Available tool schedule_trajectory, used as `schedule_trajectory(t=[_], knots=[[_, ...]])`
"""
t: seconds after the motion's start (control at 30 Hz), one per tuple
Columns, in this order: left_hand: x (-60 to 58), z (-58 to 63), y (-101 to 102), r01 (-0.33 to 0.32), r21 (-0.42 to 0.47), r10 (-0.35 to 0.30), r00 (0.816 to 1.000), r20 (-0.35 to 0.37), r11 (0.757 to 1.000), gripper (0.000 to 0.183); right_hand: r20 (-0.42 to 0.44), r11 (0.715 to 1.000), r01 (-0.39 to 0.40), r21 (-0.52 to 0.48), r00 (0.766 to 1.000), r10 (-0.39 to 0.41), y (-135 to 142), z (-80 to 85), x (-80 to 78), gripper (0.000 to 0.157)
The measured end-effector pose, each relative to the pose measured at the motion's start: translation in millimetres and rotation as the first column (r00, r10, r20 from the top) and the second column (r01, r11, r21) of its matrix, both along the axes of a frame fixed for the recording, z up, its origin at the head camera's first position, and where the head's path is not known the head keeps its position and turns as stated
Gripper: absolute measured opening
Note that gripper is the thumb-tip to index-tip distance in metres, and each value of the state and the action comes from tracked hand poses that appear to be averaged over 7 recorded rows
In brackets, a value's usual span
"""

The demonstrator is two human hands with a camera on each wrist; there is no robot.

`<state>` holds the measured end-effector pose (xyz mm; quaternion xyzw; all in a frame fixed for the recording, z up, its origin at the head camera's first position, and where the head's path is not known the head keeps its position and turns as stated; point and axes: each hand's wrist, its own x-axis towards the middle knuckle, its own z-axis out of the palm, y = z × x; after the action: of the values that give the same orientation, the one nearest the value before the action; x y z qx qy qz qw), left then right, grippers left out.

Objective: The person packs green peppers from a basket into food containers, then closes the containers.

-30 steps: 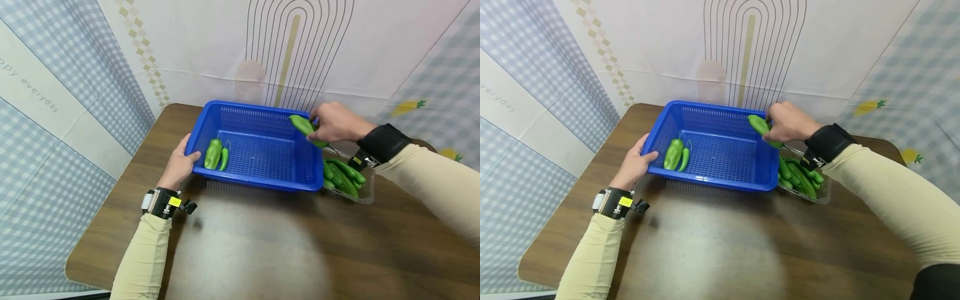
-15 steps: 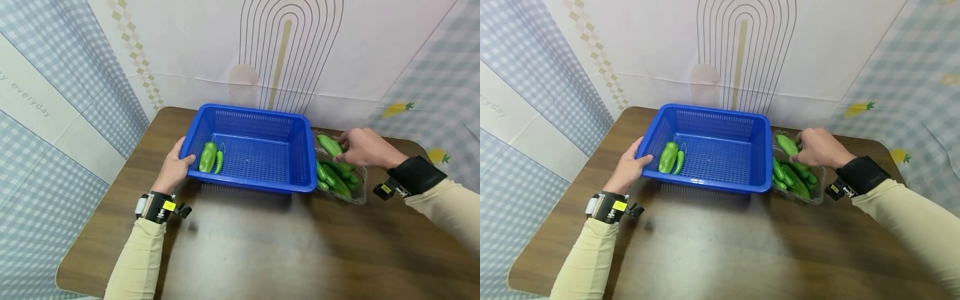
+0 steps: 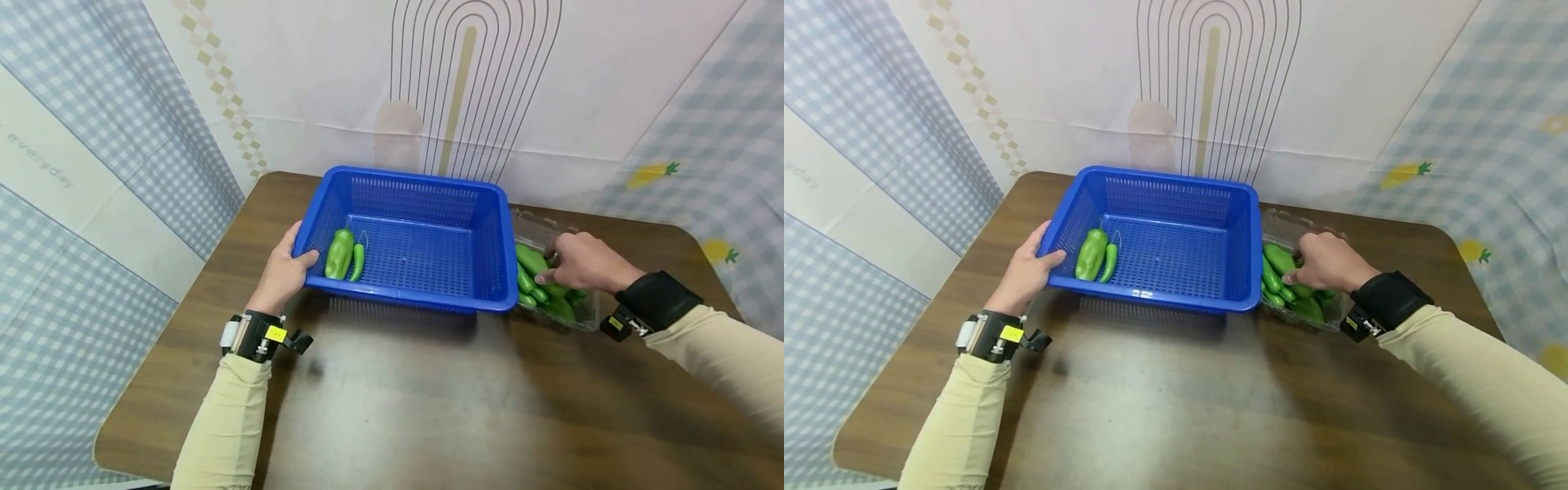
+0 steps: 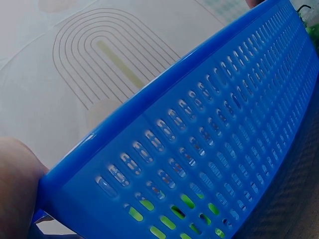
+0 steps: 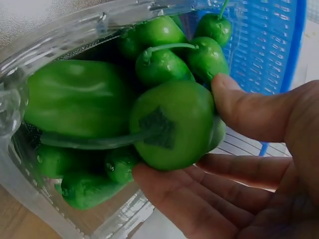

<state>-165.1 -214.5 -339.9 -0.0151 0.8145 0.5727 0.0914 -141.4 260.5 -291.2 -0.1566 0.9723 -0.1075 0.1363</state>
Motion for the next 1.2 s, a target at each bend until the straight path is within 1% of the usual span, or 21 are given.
schedule_trajectory(t=[0.07, 0.17, 0.23, 0.3, 0.33, 0.37, 0.47, 0.73, 1.0, 1.2], knots=[[-0.4, 0.3, 0.2, 0.002, 0.005, -0.002, 1.0, -0.005, 1.0, 0.064, 0.006, 1.0, 0.008, -0.003, 1.0, -0.008, 1.1, 0.9, 0.9, 0.033], [-0.8, 0.3, -0.8, -0.001, 0.006, 0.001, 1.0, -0.007, 1.0, 0.064, 0.013, 1.0, 0.003, -0.01, 1.0, -0.003, 1.4, 1.6, 0.3, 0.017], [-1.0, 0.2, -1.8, -0.006, 0.008, 0.006, 1.0, -0.005, 1.0, 0.064, 0.012, 1.0, -0.004, -0.024, 1.0, 0.004, 0.2, 1.4, -1.2, 0.014], [-1.3, 0.2, -2.7, -0.012, 0.01, 0.012, 1.0, -0.002, 1.0, 0.064, -0.004, 0.999, -0.019, -0.034, 1.0, 0.019, -0.7, 0.5, -2.9, 0.007], [-1.6, 0.2, -2.9, -0.013, 0.011, 0.013, 1.0, -0.001, 1.0, 0.063, -0.013, 0.999, -0.019, -0.037, 1.0, 0.019, -1.3, 0.4, -3.7, 0.008], [-1.9, 0.3, -3.0, -0.012, 0.013, 0.012, 1.0, 0.0, 1.0, 0.063, -0.02, 0.999, -0.012, -0.04, 1.0, 0.011, -1.7, 0.2, -4.4, 0.013], [-2.8, 1.0, -2.6, -0.009, 0.015, 0.009, 1.0, 0.003, 1.0, 0.063, -0.034, 0.999, 0.019, -0.048, 0.999, -0.021, -1.8, -0.1, -6.5, 0.032], [-2.0, 4.8, -2.2, -0.008, 0.018, 0.008, 1.0, -0.009, 1.0, 0.063, -0.036, 0.997, 0.056, -0.05, 0.998, -0.058, -2.2, 1.6, -8.0, 0.037], [-1.6, 2.4, -1.1, 0.002, 0.01, -0.001, 1.0, -0.025, 1.0, 0.063, -0.053, 0.997, 0.066, -0.029, 0.996, -0.067, -1.8, 0.2, -8.2, 0.037], [-0.8, -0.9, 0.9, -0.002, -0.003, 0.002, 1.0, -0.008, 1.0, 0.063, -0.003, 0.997, 0.075, -0.02, 0.997, -0.075, -0.6, 1.0, -7.2, 0.036]])
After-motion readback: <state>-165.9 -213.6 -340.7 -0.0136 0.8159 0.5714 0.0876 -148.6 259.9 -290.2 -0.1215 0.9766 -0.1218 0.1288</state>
